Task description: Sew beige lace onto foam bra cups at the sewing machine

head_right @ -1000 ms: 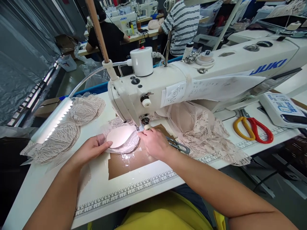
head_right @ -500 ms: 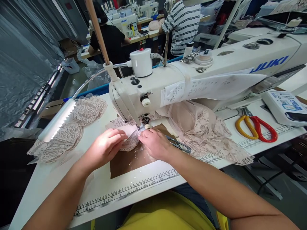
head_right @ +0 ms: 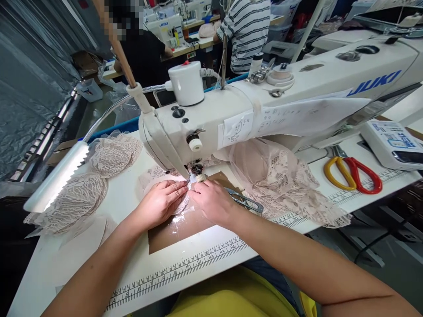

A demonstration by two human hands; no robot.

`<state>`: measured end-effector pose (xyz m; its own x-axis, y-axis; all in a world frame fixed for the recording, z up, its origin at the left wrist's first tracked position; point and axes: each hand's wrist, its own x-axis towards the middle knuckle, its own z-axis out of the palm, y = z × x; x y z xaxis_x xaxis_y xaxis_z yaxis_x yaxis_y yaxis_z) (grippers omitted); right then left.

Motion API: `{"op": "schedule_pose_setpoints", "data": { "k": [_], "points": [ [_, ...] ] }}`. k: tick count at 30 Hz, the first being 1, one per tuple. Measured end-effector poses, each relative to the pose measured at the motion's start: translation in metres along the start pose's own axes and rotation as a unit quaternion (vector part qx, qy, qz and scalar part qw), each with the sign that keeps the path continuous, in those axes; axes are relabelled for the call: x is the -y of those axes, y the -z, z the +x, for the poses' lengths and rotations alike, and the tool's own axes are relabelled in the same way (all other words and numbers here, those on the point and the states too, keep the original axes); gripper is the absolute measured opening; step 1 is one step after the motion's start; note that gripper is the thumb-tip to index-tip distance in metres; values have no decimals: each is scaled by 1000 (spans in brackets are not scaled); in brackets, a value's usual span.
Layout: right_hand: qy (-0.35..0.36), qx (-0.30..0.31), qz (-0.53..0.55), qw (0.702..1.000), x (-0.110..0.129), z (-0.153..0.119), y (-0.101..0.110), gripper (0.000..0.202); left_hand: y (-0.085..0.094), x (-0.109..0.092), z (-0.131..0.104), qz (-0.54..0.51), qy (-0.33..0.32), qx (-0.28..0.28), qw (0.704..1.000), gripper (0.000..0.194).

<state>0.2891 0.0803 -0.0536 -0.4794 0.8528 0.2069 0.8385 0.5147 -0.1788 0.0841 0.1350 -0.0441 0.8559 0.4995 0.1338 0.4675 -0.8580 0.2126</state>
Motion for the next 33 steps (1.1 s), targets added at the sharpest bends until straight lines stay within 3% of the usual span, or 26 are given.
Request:
{"op": "schedule_pose_setpoints", "data": {
  "k": [10,18,23,27,30,33],
  "points": [
    [-56,9,-28,998,3,7,5,27,3,-11,5,49,50,-7,998,36],
    [-29,-74,26,996,-4,1,0,23,11,-6,-9,-102,-3,-66,993,28],
    [-31,-86,41,995,-4,-2,-1,14,6,-7,-9,-90,6,-74,993,17],
    [-32,-76,35,996,0,1,-2,20,0,-8,-7,-104,21,-96,990,16],
    [-6,-85,16,996,3,6,-4,8,1,-10,-5,-111,19,-89,990,17],
    [44,-92,6,995,3,8,-6,23,3,-12,-6,-98,14,-67,993,19]
  ]
}}
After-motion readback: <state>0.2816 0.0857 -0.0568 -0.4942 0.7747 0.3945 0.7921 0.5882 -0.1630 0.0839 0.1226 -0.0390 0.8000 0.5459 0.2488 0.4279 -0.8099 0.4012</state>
